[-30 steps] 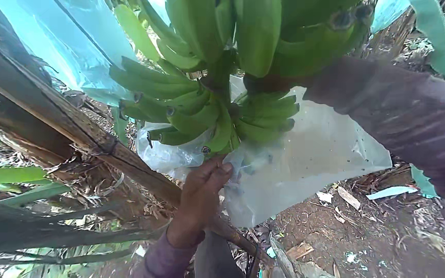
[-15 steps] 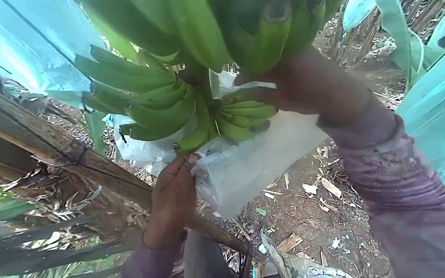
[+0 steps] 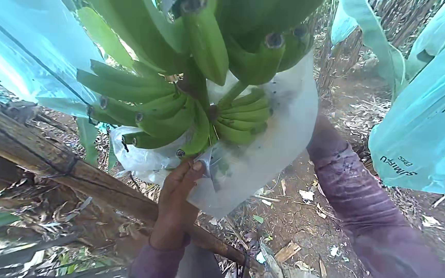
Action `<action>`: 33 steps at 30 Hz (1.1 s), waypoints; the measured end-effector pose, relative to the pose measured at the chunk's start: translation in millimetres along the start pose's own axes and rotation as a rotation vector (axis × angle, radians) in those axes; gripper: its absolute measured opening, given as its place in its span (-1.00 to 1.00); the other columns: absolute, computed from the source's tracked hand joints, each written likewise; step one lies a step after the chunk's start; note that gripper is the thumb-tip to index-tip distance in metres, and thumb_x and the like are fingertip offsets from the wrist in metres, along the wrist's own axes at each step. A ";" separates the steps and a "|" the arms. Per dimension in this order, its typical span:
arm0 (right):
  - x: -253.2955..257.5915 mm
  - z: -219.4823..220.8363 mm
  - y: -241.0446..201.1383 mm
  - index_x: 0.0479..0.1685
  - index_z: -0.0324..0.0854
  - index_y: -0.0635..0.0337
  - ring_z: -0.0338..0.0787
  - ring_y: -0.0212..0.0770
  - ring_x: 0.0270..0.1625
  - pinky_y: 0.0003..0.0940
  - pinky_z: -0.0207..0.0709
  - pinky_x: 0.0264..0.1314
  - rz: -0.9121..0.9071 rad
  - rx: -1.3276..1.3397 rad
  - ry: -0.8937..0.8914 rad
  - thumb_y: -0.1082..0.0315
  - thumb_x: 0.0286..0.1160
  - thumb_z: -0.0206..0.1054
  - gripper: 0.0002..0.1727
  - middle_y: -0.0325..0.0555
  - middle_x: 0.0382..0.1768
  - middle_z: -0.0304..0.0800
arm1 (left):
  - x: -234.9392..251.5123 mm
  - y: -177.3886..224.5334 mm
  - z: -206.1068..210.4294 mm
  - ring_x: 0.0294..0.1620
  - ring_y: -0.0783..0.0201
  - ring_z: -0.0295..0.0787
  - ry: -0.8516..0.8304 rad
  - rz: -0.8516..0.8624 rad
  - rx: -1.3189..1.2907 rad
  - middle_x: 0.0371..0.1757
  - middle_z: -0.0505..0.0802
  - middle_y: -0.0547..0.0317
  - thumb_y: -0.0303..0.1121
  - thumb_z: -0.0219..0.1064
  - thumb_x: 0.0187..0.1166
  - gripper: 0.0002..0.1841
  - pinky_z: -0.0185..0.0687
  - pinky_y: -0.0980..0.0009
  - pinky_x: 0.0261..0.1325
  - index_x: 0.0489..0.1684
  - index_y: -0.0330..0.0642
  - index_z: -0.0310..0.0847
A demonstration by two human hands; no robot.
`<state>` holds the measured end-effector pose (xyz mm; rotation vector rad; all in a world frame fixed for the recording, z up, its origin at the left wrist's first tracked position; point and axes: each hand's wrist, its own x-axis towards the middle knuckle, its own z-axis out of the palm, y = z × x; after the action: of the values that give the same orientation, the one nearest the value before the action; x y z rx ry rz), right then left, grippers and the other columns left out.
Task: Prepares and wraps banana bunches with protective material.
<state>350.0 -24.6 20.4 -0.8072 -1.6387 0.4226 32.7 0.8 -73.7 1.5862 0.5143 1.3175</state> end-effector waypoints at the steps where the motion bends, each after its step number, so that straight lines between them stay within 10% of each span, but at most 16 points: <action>1: 16.7 0.1 -5.5 0.27 0.53 0.35 0.59 -0.80 0.08 -0.81 0.47 0.23 -0.140 -0.006 -0.096 0.48 0.57 0.14 -0.67 -0.33 -0.01 0.69 | -1.6 1.2 0.8 -0.02 0.43 0.81 0.010 0.007 0.017 -0.05 0.87 0.32 -0.17 0.10 0.81 -0.72 0.77 0.40 0.14 0.12 0.02 0.75; 7: 84.8 -4.9 18.2 0.11 0.84 -0.02 0.66 -0.12 0.39 0.02 0.47 0.49 -0.273 -0.609 -0.363 -0.12 0.46 0.42 -0.55 -0.12 0.21 0.81 | -5.4 -2.0 1.8 0.00 0.39 0.82 0.086 0.020 0.067 -0.04 0.87 0.32 -0.09 0.13 0.81 -0.72 0.77 0.31 0.14 0.08 0.08 0.76; 12: 104.1 15.4 11.7 0.12 0.72 0.10 0.73 -0.36 -0.08 -0.22 0.63 0.11 -0.103 -0.574 -0.188 -0.15 0.31 0.58 -0.42 -0.19 -0.11 0.80 | -12.9 5.3 -3.4 -0.13 0.44 0.80 0.024 0.029 0.027 -0.14 0.85 0.32 -0.16 0.13 0.81 -0.75 0.80 0.41 0.04 0.07 0.03 0.75; 15: 116.3 19.0 24.8 0.11 0.75 0.09 0.76 -0.46 0.12 -0.32 0.63 0.34 -0.125 -0.539 -0.154 -0.04 0.42 0.54 -0.54 -0.22 -0.01 0.84 | -17.0 15.0 7.6 -0.12 0.39 0.81 -0.032 -0.010 0.008 -0.13 0.86 0.24 -0.21 0.12 0.82 -0.74 0.80 0.39 0.04 0.06 -0.05 0.75; 20: 121.0 44.4 5.1 0.12 0.74 0.15 0.75 0.06 0.28 0.18 0.48 0.42 -0.182 -0.927 -0.421 0.03 0.71 0.22 -0.61 0.12 0.11 0.81 | -18.3 9.1 4.5 -0.08 0.37 0.81 -0.023 0.008 0.041 -0.10 0.86 0.24 -0.20 0.10 0.83 -0.73 0.80 0.35 0.08 0.07 -0.03 0.74; 23: 114.9 68.0 -19.5 -0.16 0.77 0.26 0.77 -0.12 -0.10 -0.10 0.58 0.09 -0.381 -0.683 -0.653 0.28 0.72 0.20 -0.72 0.03 -0.23 0.79 | -16.8 5.1 -2.5 -0.06 0.42 0.80 0.053 0.051 0.061 -0.11 0.86 0.34 -0.13 0.15 0.80 -0.76 0.77 0.36 0.10 0.01 0.09 0.75; 27: 99.4 56.2 -16.5 -0.11 0.71 0.06 0.69 -0.57 -0.19 -0.51 0.59 -0.03 -0.200 -0.383 -0.430 0.12 0.63 0.36 -0.79 -0.38 -0.29 0.74 | -15.6 10.2 -7.2 -0.09 0.43 0.81 0.121 0.038 -0.072 -0.13 0.86 0.33 -0.06 0.16 0.78 -0.73 0.80 0.36 0.06 0.01 0.09 0.76; 31: 72.4 23.9 -23.9 0.21 0.61 0.23 0.84 -0.28 0.18 -0.26 0.70 0.43 -0.095 0.183 -0.435 0.32 0.77 0.21 -0.77 -0.17 0.06 0.85 | -17.5 23.8 2.5 -0.11 0.39 0.82 0.150 -0.012 -0.178 -0.13 0.86 0.30 -0.12 0.13 0.80 -0.73 0.81 0.32 0.05 0.01 0.05 0.76; 33: 56.0 -0.2 -22.9 0.41 0.59 0.21 0.64 -0.26 0.51 -0.21 0.47 0.67 -0.214 0.081 -0.640 -0.21 0.67 0.11 -0.32 -0.19 0.39 0.74 | -17.2 27.9 5.9 -0.08 0.36 0.83 0.162 -0.048 -0.219 -0.10 0.87 0.26 -0.11 0.16 0.78 -0.73 0.82 0.28 0.07 0.04 0.03 0.76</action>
<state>340.6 -1.1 75.3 -0.4436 -2.2557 0.6315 25.5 -27.6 -57.9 1.2875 0.4857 1.4221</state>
